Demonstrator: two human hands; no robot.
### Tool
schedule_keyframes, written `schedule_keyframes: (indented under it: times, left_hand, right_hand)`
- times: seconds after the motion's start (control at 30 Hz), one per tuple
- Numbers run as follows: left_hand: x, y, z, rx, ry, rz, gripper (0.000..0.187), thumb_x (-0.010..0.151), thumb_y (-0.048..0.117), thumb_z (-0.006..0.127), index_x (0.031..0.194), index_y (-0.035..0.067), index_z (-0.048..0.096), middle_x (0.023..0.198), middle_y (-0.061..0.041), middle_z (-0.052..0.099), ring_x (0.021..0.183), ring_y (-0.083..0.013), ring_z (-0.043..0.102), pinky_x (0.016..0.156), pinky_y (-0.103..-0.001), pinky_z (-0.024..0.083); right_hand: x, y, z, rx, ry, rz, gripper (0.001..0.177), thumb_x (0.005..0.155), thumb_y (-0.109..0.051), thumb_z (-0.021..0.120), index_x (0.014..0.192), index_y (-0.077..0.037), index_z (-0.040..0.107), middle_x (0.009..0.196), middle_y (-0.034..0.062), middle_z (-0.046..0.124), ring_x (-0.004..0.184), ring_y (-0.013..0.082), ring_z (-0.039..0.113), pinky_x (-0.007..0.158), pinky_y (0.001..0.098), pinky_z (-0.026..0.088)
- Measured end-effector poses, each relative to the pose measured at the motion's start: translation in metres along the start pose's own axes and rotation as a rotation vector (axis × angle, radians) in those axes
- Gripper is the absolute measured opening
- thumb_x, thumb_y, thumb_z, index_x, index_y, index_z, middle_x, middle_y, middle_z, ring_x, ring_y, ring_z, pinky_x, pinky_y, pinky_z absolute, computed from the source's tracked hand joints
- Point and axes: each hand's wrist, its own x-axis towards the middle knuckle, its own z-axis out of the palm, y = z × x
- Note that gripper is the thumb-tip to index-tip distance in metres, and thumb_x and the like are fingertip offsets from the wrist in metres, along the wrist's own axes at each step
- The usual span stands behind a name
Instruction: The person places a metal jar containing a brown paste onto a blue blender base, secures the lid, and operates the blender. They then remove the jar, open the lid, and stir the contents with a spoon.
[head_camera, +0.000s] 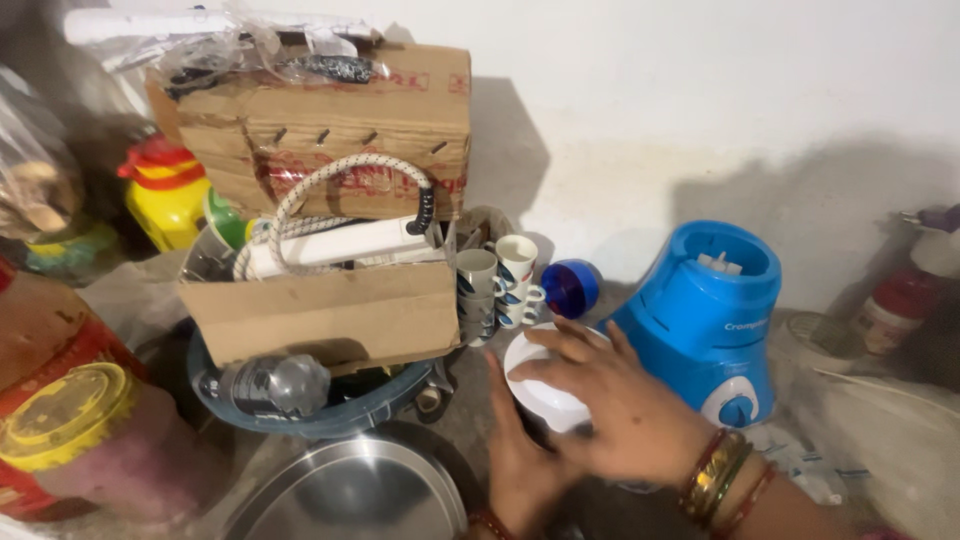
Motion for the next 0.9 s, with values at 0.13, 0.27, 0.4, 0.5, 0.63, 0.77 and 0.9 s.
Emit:
schedule_keyframes:
  times: [0.13,0.27,0.4,0.5,0.63,0.77,0.9]
  left_hand:
    - [0.007,0.004,0.005,0.087,0.027,0.082,0.126,0.074,0.021,0.088,0.162,0.001,-0.001,0.143,-0.021,0.059,0.127,-0.0285,0.065,0.102,-0.035,0.054]
    - [0.017,0.006,0.003,0.057,-0.002,-0.054,0.101,0.076,0.028,0.082,0.155,0.004,0.024,0.13,-0.017,0.072,0.115,-0.0257,0.075,0.094,-0.035,0.06]
    - [0.021,0.01,-0.002,0.134,-0.03,-0.13,0.078,0.076,0.029,0.081,0.142,0.006,0.046,0.119,-0.017,0.077,0.11,-0.0263,0.079,0.088,-0.036,0.062]
    - [0.02,0.015,-0.005,0.205,-0.04,-0.151,0.078,0.077,0.03,0.082,0.143,0.007,0.046,0.12,-0.018,0.075,0.111,-0.0294,0.076,0.087,-0.038,0.061]
    - [0.021,0.027,-0.006,0.223,-0.069,-0.225,0.098,0.057,0.031,0.092,0.139,0.009,0.043,0.11,-0.017,0.077,0.104,-0.0318,0.079,0.083,-0.039,0.062]
    - [0.024,0.034,-0.007,0.307,-0.12,-0.304,0.115,0.048,0.032,0.095,0.145,0.013,0.036,0.114,-0.015,0.076,0.107,-0.029,0.076,0.086,-0.036,0.062]
    - [0.027,0.035,-0.019,-0.01,-0.269,-0.177,0.127,0.054,0.03,0.094,0.154,0.009,0.019,0.139,-0.019,0.061,0.13,-0.0303,0.063,0.107,-0.039,0.051]
  right_hand:
    - [-0.009,-0.006,0.017,-0.111,0.046,0.06,0.059,0.083,-0.034,0.073,0.137,-0.013,0.057,0.15,0.019,0.046,0.143,0.0417,0.035,0.114,0.0602,0.022]
    - [-0.013,-0.002,0.016,-0.145,0.031,-0.01,0.07,0.085,-0.036,0.07,0.144,-0.005,0.048,0.149,0.0247,0.044,0.141,0.0436,0.036,0.112,0.0605,0.025]
    - [-0.015,0.003,0.016,-0.246,0.033,-0.107,0.071,0.084,-0.04,0.07,0.143,-0.007,0.05,0.148,0.0264,0.044,0.139,0.0458,0.038,0.11,0.0592,0.029]
    - [-0.015,0.004,0.02,-0.311,0.052,-0.149,0.064,0.086,-0.043,0.069,0.14,-0.013,0.053,0.145,0.0261,0.046,0.137,0.0461,0.04,0.108,0.059,0.032]
    - [-0.015,0.008,0.017,-0.285,0.128,-0.141,0.055,0.09,-0.041,0.067,0.137,-0.013,0.06,0.147,0.022,0.048,0.135,0.0422,0.044,0.107,0.0554,0.038]
    - [-0.012,0.021,0.01,-0.381,0.154,-0.196,0.032,0.092,-0.029,0.061,0.117,-0.013,0.071,0.139,0.0086,0.064,0.121,0.0291,0.063,0.094,0.0407,0.053]
    - [-0.014,0.035,0.005,-0.084,0.512,0.173,0.024,0.098,-0.021,0.056,0.108,-0.008,0.074,0.104,0.0129,0.076,0.082,0.0244,0.073,0.071,0.0357,0.058]
